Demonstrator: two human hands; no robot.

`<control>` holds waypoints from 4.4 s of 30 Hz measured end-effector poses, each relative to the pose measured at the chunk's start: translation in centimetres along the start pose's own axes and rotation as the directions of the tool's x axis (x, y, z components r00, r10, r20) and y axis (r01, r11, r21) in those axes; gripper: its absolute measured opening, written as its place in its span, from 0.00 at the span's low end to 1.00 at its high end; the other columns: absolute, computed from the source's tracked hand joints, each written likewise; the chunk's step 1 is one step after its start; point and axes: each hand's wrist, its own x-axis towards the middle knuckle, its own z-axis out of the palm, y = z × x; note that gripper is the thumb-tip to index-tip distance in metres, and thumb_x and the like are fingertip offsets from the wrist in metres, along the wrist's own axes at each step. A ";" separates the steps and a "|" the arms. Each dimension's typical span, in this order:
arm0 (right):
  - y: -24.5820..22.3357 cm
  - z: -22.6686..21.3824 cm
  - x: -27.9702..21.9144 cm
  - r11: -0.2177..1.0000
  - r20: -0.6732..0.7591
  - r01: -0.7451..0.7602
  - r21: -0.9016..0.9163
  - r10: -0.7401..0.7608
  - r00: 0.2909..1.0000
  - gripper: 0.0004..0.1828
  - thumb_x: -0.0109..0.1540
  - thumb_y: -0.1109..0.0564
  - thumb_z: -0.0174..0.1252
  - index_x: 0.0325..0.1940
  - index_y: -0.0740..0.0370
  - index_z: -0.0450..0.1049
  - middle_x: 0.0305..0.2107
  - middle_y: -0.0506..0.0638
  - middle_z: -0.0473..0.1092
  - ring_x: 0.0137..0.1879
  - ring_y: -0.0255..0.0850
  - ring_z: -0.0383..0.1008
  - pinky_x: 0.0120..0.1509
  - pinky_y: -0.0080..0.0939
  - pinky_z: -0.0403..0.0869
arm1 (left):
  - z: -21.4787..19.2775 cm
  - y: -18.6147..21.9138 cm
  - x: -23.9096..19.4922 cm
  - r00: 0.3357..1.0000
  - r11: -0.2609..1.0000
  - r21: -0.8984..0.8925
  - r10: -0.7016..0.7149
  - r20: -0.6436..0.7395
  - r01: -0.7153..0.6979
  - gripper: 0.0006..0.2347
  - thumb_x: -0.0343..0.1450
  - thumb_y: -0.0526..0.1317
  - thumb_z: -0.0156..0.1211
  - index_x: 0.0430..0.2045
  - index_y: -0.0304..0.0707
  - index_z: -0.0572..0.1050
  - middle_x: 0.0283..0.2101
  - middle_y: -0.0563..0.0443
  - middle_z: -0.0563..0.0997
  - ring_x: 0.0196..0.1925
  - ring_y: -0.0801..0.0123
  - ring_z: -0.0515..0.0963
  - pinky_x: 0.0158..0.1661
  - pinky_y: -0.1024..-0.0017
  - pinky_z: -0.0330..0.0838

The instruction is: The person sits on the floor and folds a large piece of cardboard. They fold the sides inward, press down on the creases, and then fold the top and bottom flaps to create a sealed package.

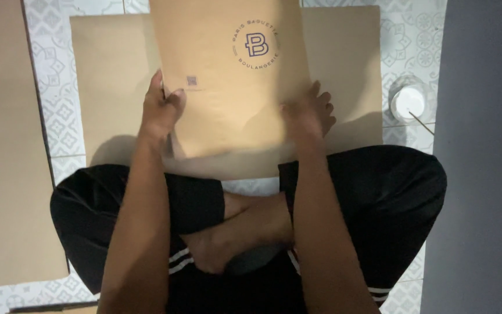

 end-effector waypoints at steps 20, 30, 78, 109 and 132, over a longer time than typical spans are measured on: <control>3.7 -1.1 -0.1 0.877 0.028 -0.120 0.466 0.121 0.992 0.10 0.70 0.55 0.46 0.55 0.54 0.66 0.45 0.49 0.70 0.45 0.41 0.73 0.45 0.43 0.74 | -1.2 -2.9 1.0 0.972 0.871 -0.473 -0.017 0.236 0.130 0.33 0.72 0.32 0.64 0.71 0.45 0.51 0.69 0.46 0.70 0.68 0.59 0.75 0.66 0.63 0.72; 3.9 3.1 0.7 0.997 -0.129 0.082 -0.013 -0.083 0.988 0.12 0.69 0.55 0.46 0.53 0.62 0.68 0.48 0.61 0.69 0.52 0.57 0.73 0.52 0.60 0.75 | -0.8 -4.5 1.0 0.997 0.991 0.118 -0.074 0.024 0.070 0.40 0.71 0.47 0.68 0.74 0.44 0.44 0.72 0.44 0.66 0.71 0.58 0.69 0.62 0.68 0.69; -4.8 4.4 -8.9 0.793 0.280 0.592 0.141 -0.606 0.745 0.31 0.60 0.55 0.62 0.64 0.73 0.66 0.50 0.65 0.71 0.59 0.60 0.75 0.58 0.62 0.76 | 1.7 -4.4 -4.6 0.918 0.677 0.703 -0.103 0.382 -0.217 0.17 0.65 0.53 0.70 0.32 0.46 0.69 0.48 0.45 0.71 0.60 0.45 0.73 0.56 0.53 0.72; -3.8 4.5 -8.1 0.721 0.229 0.664 0.200 -0.693 0.684 0.33 0.57 0.55 0.60 0.62 0.77 0.67 0.48 0.69 0.70 0.57 0.68 0.75 0.57 0.66 0.77 | 2.8 -3.0 -5.0 0.940 0.537 0.834 -0.206 0.271 -0.123 0.18 0.70 0.54 0.64 0.47 0.48 0.73 0.58 0.47 0.70 0.71 0.48 0.65 0.64 0.47 0.63; -2.4 8.6 -4.0 0.708 0.212 0.590 0.388 -0.692 0.690 0.09 0.55 0.58 0.59 0.39 0.57 0.73 0.31 0.56 0.74 0.44 0.59 0.80 0.45 0.59 0.75 | 3.0 -2.1 -5.9 0.938 0.468 0.867 -0.191 0.289 -0.172 0.32 0.66 0.64 0.61 0.57 0.43 0.66 0.65 0.41 0.65 0.73 0.44 0.60 0.66 0.47 0.62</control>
